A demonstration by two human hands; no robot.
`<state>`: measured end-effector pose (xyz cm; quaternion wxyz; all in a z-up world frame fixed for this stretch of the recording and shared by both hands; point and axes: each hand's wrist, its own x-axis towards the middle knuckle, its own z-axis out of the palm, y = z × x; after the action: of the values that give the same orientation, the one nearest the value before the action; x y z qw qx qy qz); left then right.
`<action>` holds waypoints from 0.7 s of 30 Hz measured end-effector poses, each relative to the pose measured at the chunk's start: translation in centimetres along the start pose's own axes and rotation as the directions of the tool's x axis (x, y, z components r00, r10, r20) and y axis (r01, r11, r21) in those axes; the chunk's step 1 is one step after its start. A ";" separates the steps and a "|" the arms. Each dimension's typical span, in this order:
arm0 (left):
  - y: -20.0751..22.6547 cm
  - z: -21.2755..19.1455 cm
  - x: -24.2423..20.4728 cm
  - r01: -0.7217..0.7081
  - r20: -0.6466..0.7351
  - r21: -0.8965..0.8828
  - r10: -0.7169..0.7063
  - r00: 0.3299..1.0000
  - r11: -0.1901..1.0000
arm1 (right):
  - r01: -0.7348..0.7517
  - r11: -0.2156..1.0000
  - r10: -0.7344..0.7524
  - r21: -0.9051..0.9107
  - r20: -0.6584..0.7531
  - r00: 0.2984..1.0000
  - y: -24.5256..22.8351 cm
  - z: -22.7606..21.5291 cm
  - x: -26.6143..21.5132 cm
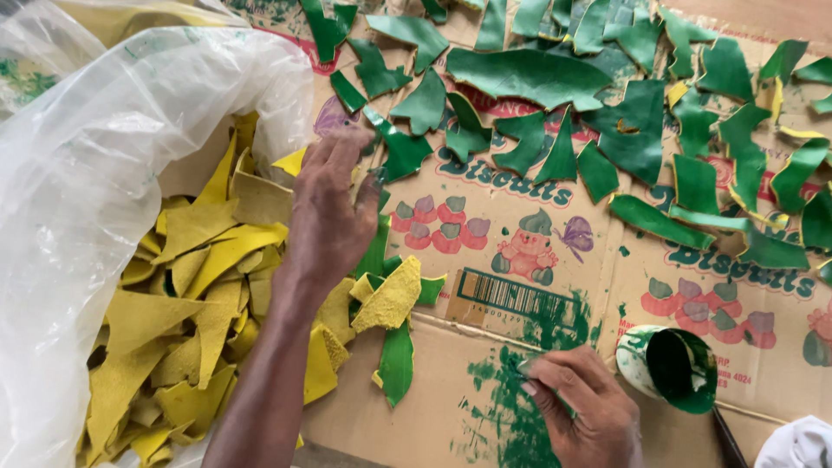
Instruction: The person paints yellow foam pieces green using a small brush and a paint can. They repeatedly pick up a piece, apply green paint to its surface, and place it aside to dry on a cardboard surface.
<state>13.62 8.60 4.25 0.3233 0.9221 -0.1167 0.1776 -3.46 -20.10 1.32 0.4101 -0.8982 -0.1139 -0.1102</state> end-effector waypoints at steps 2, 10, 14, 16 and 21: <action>0.8 -1.7 -1.5 0.158 0.182 -0.029 -0.150 0.972 0.987 | -0.019 1.000 0.018 -0.019 -0.010 1.000 -0.6 -0.1 -0.1; 3.7 -0.9 -8.0 -0.006 0.415 0.153 -0.059 0.908 0.988 | -0.065 0.997 0.065 -0.046 -0.015 0.998 -2.4 0.0 -1.3; 3.3 -1.2 -8.7 0.174 0.501 0.152 -0.228 0.835 0.973 | -0.086 0.994 0.086 -0.066 -0.004 0.996 -3.0 -0.6 -2.0; 3.1 -1.4 -8.9 0.115 0.479 0.098 -0.148 0.865 0.989 | -0.093 0.994 0.092 -0.061 -0.019 0.996 -3.1 -0.9 -2.4; 4.5 -0.5 -9.9 -0.081 0.414 0.088 0.038 0.909 0.993 | -0.079 0.994 0.074 -0.077 -0.062 0.995 -2.8 -1.4 -3.4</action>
<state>3.04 6.49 3.12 0.2378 0.9503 -0.2009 -0.0052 -7.70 -19.79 3.23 0.3810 -0.9139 -0.0626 -0.1255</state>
